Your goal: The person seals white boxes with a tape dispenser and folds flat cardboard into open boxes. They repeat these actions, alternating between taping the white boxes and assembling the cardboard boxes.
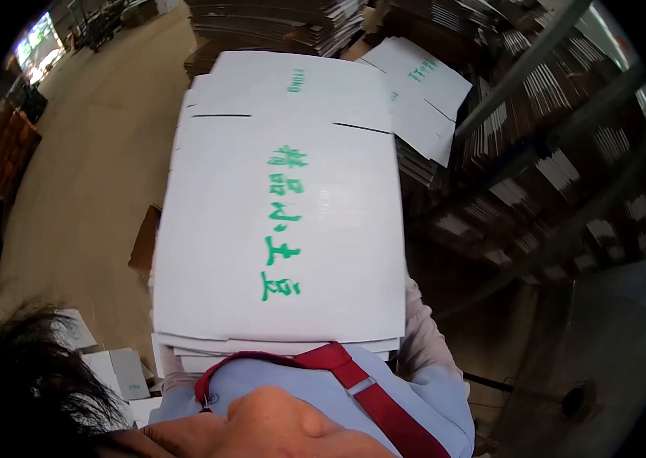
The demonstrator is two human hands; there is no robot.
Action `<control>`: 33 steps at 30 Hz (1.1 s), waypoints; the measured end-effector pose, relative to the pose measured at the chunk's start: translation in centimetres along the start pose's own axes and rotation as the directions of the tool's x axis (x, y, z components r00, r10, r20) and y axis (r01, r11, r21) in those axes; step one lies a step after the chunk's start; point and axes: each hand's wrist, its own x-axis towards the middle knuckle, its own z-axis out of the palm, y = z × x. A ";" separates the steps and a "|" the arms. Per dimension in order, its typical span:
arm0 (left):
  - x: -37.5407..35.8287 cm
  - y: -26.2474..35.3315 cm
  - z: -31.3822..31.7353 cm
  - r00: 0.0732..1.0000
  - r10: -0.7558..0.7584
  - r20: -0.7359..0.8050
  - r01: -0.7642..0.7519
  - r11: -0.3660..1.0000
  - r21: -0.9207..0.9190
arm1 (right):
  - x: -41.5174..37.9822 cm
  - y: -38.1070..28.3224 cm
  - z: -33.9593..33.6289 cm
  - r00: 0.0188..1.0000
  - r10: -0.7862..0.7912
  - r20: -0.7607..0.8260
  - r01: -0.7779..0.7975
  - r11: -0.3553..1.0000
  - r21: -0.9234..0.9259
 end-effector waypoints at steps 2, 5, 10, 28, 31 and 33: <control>0.1 1.2 -2.3 0.999 -0.017 -0.030 0.018 1.000 0.023 | 0.4 4.0 1.2 0.993 0.106 0.045 -0.107 0.994 0.027; 1.3 4.1 -5.1 0.997 -0.039 -0.061 0.043 0.997 0.066 | 0.6 10.2 3.8 0.957 0.262 0.127 -0.270 0.962 0.047; 6.6 9.6 -8.2 0.990 -0.067 -0.124 0.084 0.986 0.145 | 2.9 19.5 10.8 0.834 0.461 0.303 -0.490 0.871 0.026; 22.7 1.6 -5.2 0.881 0.439 -0.178 -0.247 0.746 0.618 | 13.9 28.4 6.5 0.314 0.712 0.628 -0.870 0.481 -0.111; 24.1 1.9 -7.1 0.922 0.372 -0.108 -0.249 0.783 0.570 | 19.8 20.8 11.6 0.764 0.640 0.083 -0.612 0.759 -0.222; 22.4 4.3 -5.2 0.962 0.200 -0.184 -0.024 0.738 0.674 | 21.9 18.5 17.2 0.845 0.524 0.109 -0.509 0.850 -0.139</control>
